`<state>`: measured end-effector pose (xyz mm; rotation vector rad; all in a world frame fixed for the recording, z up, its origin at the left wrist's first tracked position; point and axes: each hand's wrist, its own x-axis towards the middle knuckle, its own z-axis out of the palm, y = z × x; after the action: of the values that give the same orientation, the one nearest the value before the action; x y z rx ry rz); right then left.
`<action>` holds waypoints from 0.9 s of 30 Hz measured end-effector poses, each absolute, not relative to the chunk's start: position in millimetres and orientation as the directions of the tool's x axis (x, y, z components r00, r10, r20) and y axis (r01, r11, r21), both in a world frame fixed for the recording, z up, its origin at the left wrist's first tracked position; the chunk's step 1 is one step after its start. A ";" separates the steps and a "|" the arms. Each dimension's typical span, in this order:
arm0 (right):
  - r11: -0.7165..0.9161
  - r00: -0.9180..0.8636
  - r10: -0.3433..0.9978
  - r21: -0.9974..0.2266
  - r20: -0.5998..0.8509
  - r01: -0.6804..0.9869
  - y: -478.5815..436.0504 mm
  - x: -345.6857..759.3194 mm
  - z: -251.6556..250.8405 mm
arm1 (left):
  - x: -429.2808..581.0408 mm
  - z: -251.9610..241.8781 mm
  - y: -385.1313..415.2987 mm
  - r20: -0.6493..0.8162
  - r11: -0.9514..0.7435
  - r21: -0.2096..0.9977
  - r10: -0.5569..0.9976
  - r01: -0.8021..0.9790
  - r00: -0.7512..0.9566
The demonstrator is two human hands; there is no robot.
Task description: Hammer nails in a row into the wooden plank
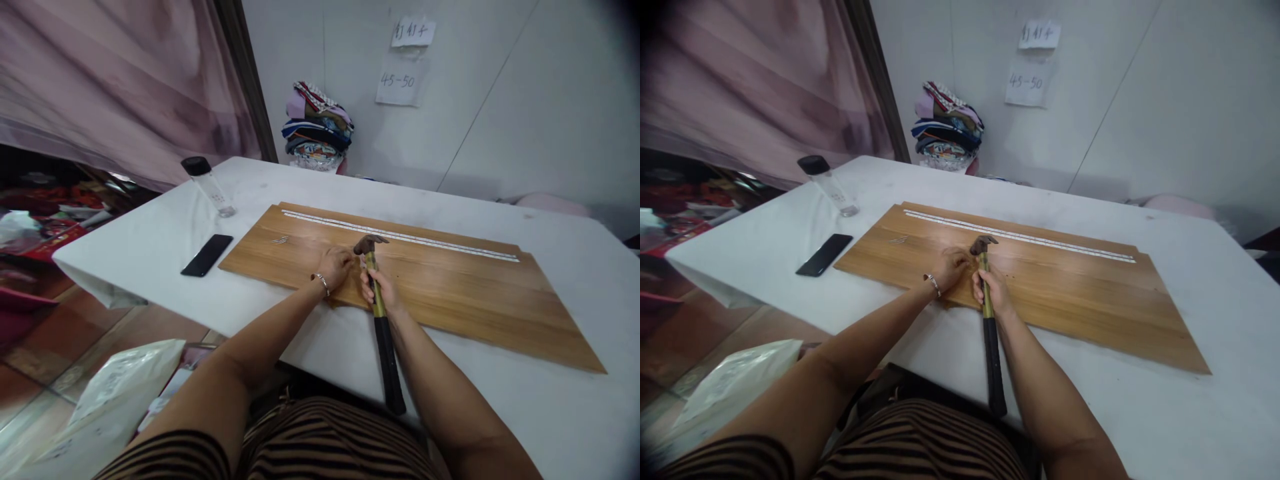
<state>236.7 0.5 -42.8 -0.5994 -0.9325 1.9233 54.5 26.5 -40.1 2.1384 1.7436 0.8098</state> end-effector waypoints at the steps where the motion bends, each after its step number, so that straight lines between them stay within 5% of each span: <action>1: -0.315 -0.492 0.870 -0.810 -0.038 -0.495 -0.7 236.2 -41.8 | 55.2 -39.6 26.5 0.239 -0.238 0.526 0.963 0.816 0.126; 11: -0.297 -0.511 0.859 -0.838 -0.025 -0.458 -4.5 237.5 -35.0 | 36.8 -29.1 20.4 0.244 -0.200 0.493 0.966 0.847 0.086; 18: -0.283 -0.509 0.860 -0.860 -0.032 -0.424 -10.6 237.7 -30.1 | 8.7 -14.2 32.7 0.124 0.085 0.297 0.984 0.951 -0.127; 27: -0.251 -0.509 0.860 -0.906 -0.047 -0.341 -16.9 236.4 -25.8 | 14.7 -14.2 31.6 0.054 0.112 0.224 0.990 0.968 -0.127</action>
<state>236.4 -16.9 -25.8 -0.7149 -1.1531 1.8625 14.7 31.6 -14.2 1.9998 2.2595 0.3110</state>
